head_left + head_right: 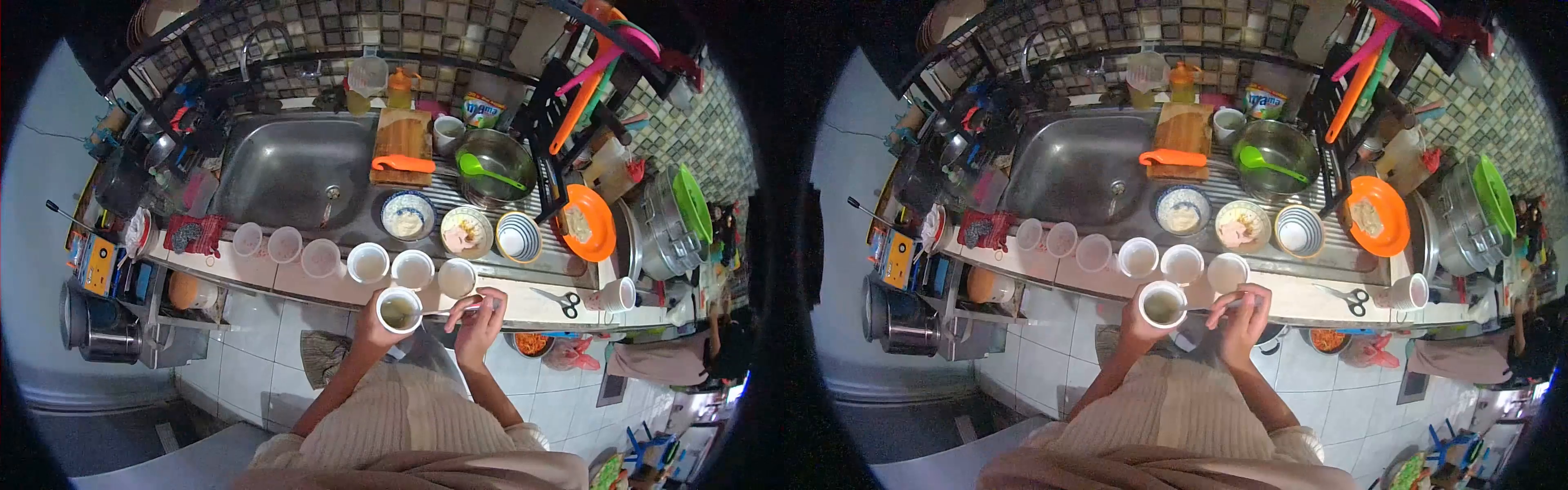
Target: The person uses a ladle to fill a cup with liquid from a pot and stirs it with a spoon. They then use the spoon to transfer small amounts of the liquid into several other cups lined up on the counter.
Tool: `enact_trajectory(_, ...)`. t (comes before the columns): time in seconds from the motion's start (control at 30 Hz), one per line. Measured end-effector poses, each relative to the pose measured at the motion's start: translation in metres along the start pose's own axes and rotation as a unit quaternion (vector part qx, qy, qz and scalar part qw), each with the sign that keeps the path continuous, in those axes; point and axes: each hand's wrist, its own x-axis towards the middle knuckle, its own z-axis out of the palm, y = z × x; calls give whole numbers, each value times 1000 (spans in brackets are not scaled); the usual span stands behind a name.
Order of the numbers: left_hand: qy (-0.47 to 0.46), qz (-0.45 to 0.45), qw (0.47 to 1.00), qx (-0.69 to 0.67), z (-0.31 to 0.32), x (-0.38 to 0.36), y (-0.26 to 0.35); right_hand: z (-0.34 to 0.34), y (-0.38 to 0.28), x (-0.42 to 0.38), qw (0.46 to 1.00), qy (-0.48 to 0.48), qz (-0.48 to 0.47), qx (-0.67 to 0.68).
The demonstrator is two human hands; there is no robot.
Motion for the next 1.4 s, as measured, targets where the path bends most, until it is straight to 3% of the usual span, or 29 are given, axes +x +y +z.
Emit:
enact_trajectory(0.07, 32, 3, 999, 41, 9, 4, 0, -6, -6, 9, 999, 38, -18, -3)
enact_trajectory(0.37, 18, 5, 1000, 17, 37, 18, 30, -42, -37, 44, 995, 88, -42, 32)
enact_trajectory(0.6, 36, -76, 996, 21, 54, 13, 31, -71, -41, 69, 991, 103, -83, 17)
enact_trajectory(0.8, 71, -95, 992, 52, 51, 3, 33, -92, -14, 65, 982, -25, -158, -101)
enact_trajectory(0.87, 79, -97, 992, 27, 51, -3, 27, -93, -12, 65, 934, -115, -274, -197)
enact_trajectory(0.93, 89, -96, 989, 68, 52, -2, 26, -90, -16, 66, 937, -109, -293, -157)
enact_trajectory(1.03, 85, -115, 988, 52, 52, -2, 31, -78, -33, 62, 958, -70, -268, -72)
enact_trajectory(1.1, 90, -121, 987, 57, 53, 0, 39, -73, -39, 58, 989, -60, -128, 31)
enact_trajectory(1.2, 91, -113, 987, 63, 57, -1, 37, -66, -28, 47, 992, -107, -68, -8)
enact_trajectory(1.4, 86, -89, 990, 69, 56, 3, 38, -53, -5, 37, 974, -194, -87, -79)
